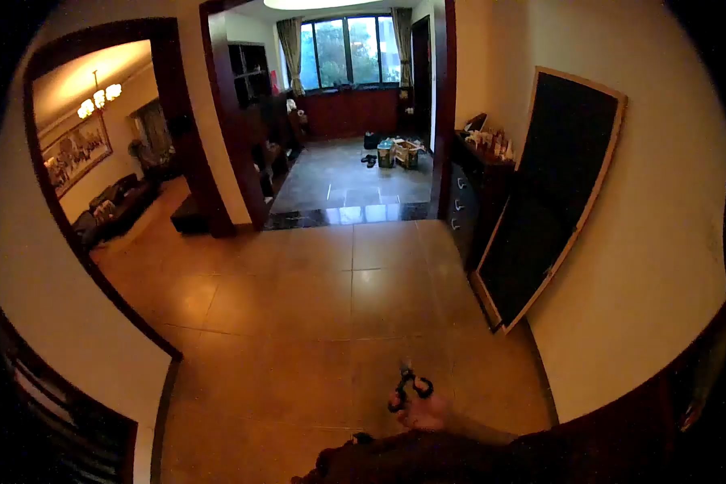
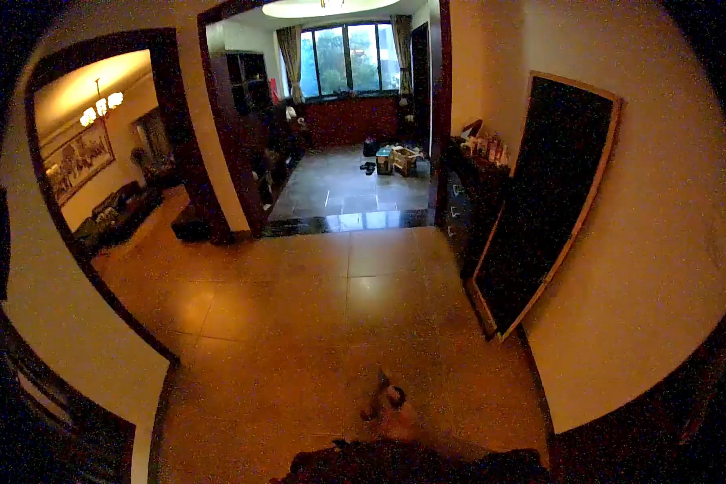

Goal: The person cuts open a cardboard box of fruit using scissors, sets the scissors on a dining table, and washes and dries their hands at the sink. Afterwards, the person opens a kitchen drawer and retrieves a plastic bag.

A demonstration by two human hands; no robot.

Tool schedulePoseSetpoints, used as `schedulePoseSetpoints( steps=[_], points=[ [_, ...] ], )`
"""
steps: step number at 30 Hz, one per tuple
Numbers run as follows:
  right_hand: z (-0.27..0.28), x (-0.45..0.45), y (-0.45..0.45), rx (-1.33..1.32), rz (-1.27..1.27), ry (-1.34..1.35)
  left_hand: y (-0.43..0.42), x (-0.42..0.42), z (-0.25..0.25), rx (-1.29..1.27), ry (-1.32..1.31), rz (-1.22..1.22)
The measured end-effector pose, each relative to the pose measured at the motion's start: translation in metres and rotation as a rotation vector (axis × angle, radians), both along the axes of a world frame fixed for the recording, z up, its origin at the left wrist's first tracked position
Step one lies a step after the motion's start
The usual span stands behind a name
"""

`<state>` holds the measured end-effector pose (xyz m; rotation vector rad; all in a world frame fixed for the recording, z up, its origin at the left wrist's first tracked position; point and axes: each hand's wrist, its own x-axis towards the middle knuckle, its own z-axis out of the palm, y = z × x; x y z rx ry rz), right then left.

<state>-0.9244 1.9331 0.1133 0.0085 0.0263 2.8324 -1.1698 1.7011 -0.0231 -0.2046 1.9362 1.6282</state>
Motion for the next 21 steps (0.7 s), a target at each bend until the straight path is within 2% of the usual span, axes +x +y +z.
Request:
schedulePoseSetpoints(
  steps=[3,6,8,10,14,21],
  points=[
    [-0.016,-0.042,0.055,-0.083,0.028,0.065,0.06,-0.087,0.008,0.035,0.117,-0.046],
    [-0.014,-0.112,0.098,-0.151,0.057,0.175,0.158,-0.193,0.052,0.134,0.254,-0.083],
    [0.002,-0.153,0.132,-0.062,-0.032,-0.081,0.247,-0.266,0.086,0.256,0.341,-0.11],
    [0.007,-0.2,0.171,0.02,-0.037,-0.202,0.324,-0.326,0.12,0.355,0.391,-0.12],
    [0.022,-0.294,0.261,0.163,-0.043,-0.355,0.41,-0.405,0.112,0.328,0.355,-0.116],
    [0.063,-0.472,0.419,0.279,0.048,-0.444,0.447,-0.504,0.043,0.071,0.182,0.002]
  ],
)
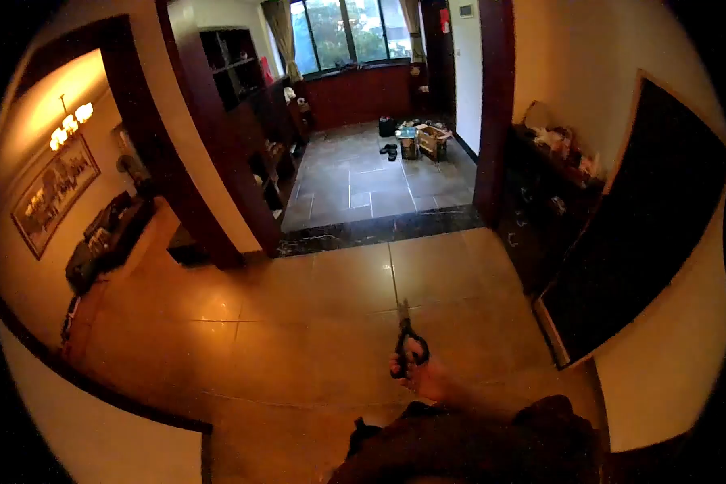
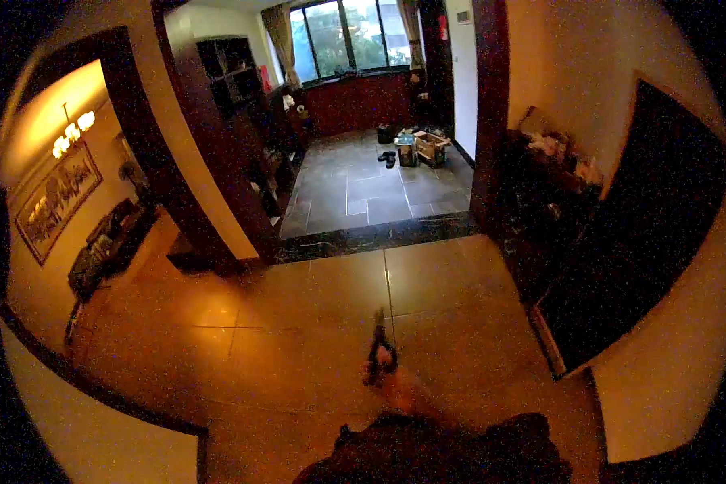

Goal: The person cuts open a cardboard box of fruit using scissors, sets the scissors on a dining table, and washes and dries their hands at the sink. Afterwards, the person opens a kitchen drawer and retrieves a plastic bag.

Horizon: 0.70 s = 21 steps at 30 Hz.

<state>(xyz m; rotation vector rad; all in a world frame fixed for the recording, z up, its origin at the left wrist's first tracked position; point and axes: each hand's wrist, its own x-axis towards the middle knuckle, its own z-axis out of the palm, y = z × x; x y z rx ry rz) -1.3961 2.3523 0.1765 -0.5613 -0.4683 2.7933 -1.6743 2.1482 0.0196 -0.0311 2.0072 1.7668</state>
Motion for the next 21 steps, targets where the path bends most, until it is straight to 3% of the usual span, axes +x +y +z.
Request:
schedulePoseSetpoints(
  steps=[2,5,7,11,16,19,21],
  points=[
    [0.003,-0.05,0.046,0.039,0.096,-0.005,0.012,-0.026,-0.021,-0.046,-0.064,0.064],
    [-0.039,-0.118,0.108,-0.152,0.183,0.153,0.045,-0.069,-0.053,-0.09,-0.166,0.15],
    [-0.074,-0.153,0.144,-0.264,0.157,0.204,0.077,-0.107,-0.07,-0.123,-0.211,0.174],
    [-0.125,-0.228,0.22,-0.219,0.059,0.079,0.155,-0.211,-0.081,-0.164,-0.22,0.171],
    [-0.059,-0.313,0.311,-0.099,-0.115,0.069,0.293,-0.377,-0.043,-0.137,-0.018,0.05],
    [-0.031,-0.351,0.355,-0.116,-0.374,0.085,0.421,-0.476,-0.001,-0.042,0.132,-0.04],
    [-0.036,-0.368,0.394,-0.072,-0.43,-0.087,0.523,-0.531,0.034,0.065,0.206,-0.097]
  ],
)
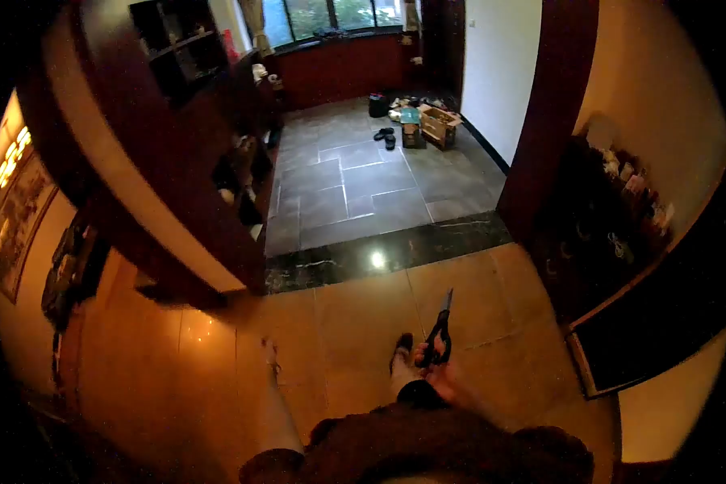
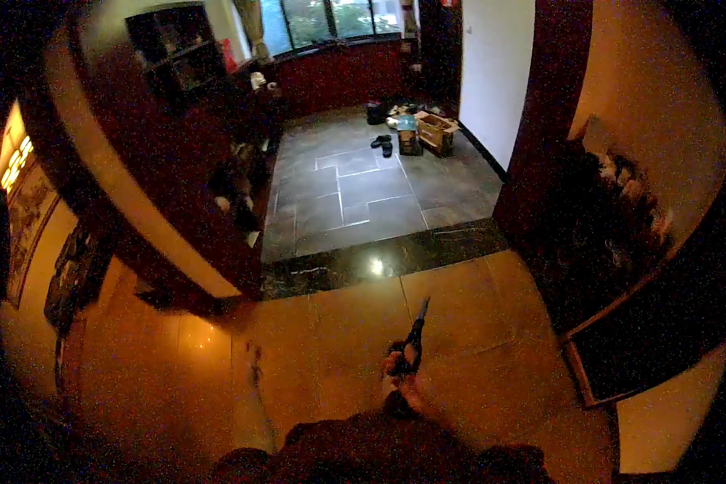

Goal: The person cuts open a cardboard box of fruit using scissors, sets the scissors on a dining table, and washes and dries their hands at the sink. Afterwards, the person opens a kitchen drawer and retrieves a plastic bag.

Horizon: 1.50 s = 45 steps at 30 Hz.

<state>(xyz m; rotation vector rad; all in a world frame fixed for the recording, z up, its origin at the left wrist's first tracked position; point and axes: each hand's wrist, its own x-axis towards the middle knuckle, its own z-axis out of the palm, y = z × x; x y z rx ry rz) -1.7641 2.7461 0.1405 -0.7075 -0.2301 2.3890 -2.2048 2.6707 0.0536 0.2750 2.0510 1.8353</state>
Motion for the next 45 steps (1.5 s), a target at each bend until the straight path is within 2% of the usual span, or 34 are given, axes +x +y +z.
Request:
schedulePoseSetpoints(
  steps=[2,5,10,15,17,21,23,26,28,30,33,35,37,39,41,42,43,45],
  points=[
    [-0.007,-0.02,0.054,0.018,-0.029,-0.166,0.088,-0.035,0.023,0.079,0.022,-0.056],
    [-0.016,-0.05,0.151,0.019,-0.089,-0.179,0.187,-0.06,0.012,0.091,0.013,-0.099],
    [0.007,-0.093,0.313,0.077,-0.131,-0.15,0.252,-0.017,-0.082,-0.236,-0.222,-0.194],
    [0.047,-0.149,0.445,0.168,-0.073,-0.221,0.325,-0.001,-0.123,-0.438,-0.416,-0.237],
    [0.066,-0.167,0.492,0.233,0.023,-0.353,0.372,-0.003,-0.138,-0.478,-0.462,-0.25],
    [0.023,-0.21,0.57,0.131,0.013,-0.248,0.457,-0.041,-0.167,-0.554,-0.516,-0.251],
    [0.01,-0.227,0.608,0.08,-0.005,-0.328,0.502,-0.079,-0.179,-0.574,-0.489,-0.232],
    [0.016,-0.259,0.692,0.038,-0.078,-0.293,0.589,-0.154,-0.174,-0.563,-0.395,-0.192],
    [0.016,-0.273,0.741,0.021,-0.181,-0.259,0.659,-0.216,-0.167,-0.532,-0.24,-0.185],
    [0.04,-0.287,0.786,0.092,-0.257,-0.261,0.751,-0.281,-0.144,-0.49,-0.029,-0.182],
    [0.062,-0.315,0.843,0.109,-0.36,-0.279,0.919,-0.34,-0.079,-0.425,0.273,-0.178],
    [0.057,-0.324,0.881,0.12,-0.404,-0.283,1.024,-0.356,-0.042,-0.263,0.256,-0.233],
    [0.026,-0.332,0.92,0.029,-0.436,-0.281,1.102,-0.368,-0.036,-0.002,0.035,-0.325],
    [0.004,-0.334,0.965,-0.053,-0.432,-0.317,1.146,-0.364,-0.06,0.204,-0.045,-0.342],
    [0.0,-0.335,1.026,-0.027,-0.415,-0.324,1.182,-0.351,-0.089,0.17,0.032,-0.391],
    [0.001,-0.338,1.054,-0.019,-0.407,-0.323,1.171,-0.344,-0.109,0.018,0.14,-0.438],
    [0.006,-0.34,1.089,0.009,-0.396,-0.354,1.156,-0.354,-0.178,-0.201,-0.107,-0.502],
    [0.014,-0.352,1.162,0.052,-0.396,-0.406,1.111,-0.322,-0.203,-0.515,-0.259,-0.557]
  ],
)
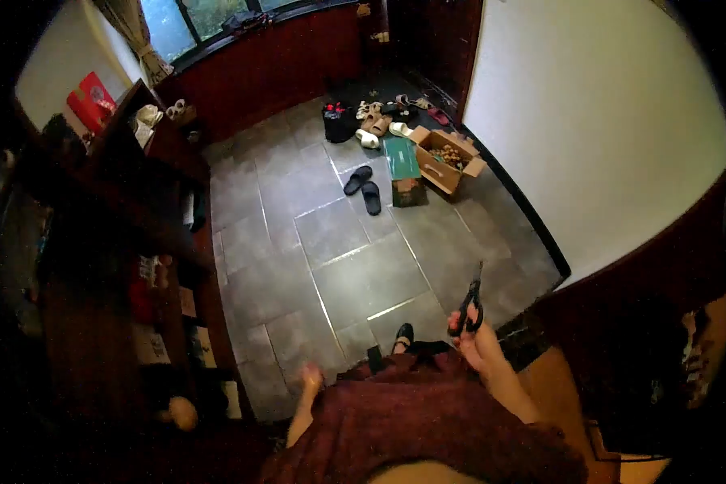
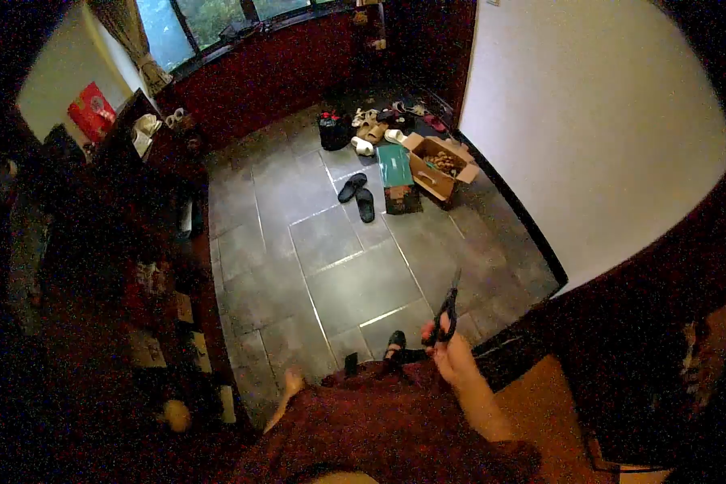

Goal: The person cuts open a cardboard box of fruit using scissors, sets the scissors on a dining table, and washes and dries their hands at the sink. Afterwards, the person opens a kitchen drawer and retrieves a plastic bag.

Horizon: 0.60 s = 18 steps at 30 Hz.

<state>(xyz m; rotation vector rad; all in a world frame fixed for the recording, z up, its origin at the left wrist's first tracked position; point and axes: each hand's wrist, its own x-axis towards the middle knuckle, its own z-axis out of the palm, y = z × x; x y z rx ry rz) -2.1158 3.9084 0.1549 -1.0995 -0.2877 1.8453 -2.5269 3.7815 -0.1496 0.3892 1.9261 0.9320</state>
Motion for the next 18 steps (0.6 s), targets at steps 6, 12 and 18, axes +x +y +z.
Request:
schedulePoseSetpoints(
  steps=[6,12,18],
  points=[
    [0.061,-0.055,0.188,0.046,0.183,-0.142,0.019,0.033,0.003,-0.37,-0.184,0.156],
    [0.026,-0.115,0.323,0.002,0.281,-0.09,0.138,-0.001,-0.013,-0.433,-0.224,0.216],
    [-0.006,-0.165,0.451,-0.089,0.107,-0.046,0.345,-0.134,-0.017,-0.237,-0.076,0.142]
  ],
)
